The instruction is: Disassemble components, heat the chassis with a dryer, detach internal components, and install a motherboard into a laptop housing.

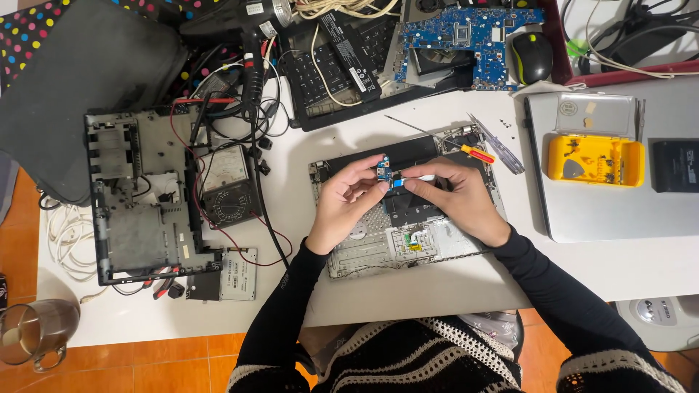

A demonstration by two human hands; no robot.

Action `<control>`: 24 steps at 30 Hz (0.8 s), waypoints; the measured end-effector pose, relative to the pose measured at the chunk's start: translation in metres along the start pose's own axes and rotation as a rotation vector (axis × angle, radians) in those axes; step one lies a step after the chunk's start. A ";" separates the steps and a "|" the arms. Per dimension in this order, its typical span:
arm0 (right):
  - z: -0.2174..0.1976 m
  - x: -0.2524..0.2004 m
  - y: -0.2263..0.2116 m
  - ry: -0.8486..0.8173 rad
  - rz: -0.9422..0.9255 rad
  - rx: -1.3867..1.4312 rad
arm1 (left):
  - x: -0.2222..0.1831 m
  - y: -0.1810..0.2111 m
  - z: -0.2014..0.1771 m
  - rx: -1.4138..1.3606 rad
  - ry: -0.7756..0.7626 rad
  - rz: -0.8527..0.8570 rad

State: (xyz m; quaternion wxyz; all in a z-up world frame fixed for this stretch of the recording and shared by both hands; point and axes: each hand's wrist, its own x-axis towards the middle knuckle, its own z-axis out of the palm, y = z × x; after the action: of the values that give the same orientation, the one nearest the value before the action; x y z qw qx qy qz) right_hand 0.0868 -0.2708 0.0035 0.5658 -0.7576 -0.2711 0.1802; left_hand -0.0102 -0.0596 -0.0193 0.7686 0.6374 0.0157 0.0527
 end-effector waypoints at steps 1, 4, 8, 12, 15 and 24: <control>0.000 0.000 -0.001 0.007 -0.032 -0.009 | 0.000 -0.001 0.000 0.007 -0.006 0.011; 0.001 0.000 0.003 0.008 -0.129 -0.047 | 0.000 0.000 0.001 0.016 -0.018 0.029; 0.002 0.000 0.003 0.011 -0.112 -0.060 | -0.001 0.002 0.004 0.019 -0.020 0.051; 0.001 -0.001 0.000 0.031 -0.137 -0.057 | -0.001 0.001 0.005 0.032 -0.020 0.047; 0.001 -0.002 0.001 0.035 -0.141 -0.080 | -0.001 -0.001 0.006 0.032 -0.030 0.069; 0.003 -0.001 -0.005 0.031 -0.199 -0.111 | -0.003 0.003 0.008 0.059 -0.027 0.088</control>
State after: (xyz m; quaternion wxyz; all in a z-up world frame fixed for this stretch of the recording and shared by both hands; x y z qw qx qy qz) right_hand 0.0837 -0.2683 0.0074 0.5422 -0.7597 -0.3458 0.0961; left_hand -0.0124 -0.0670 -0.0148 0.7467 0.6604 -0.0212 0.0771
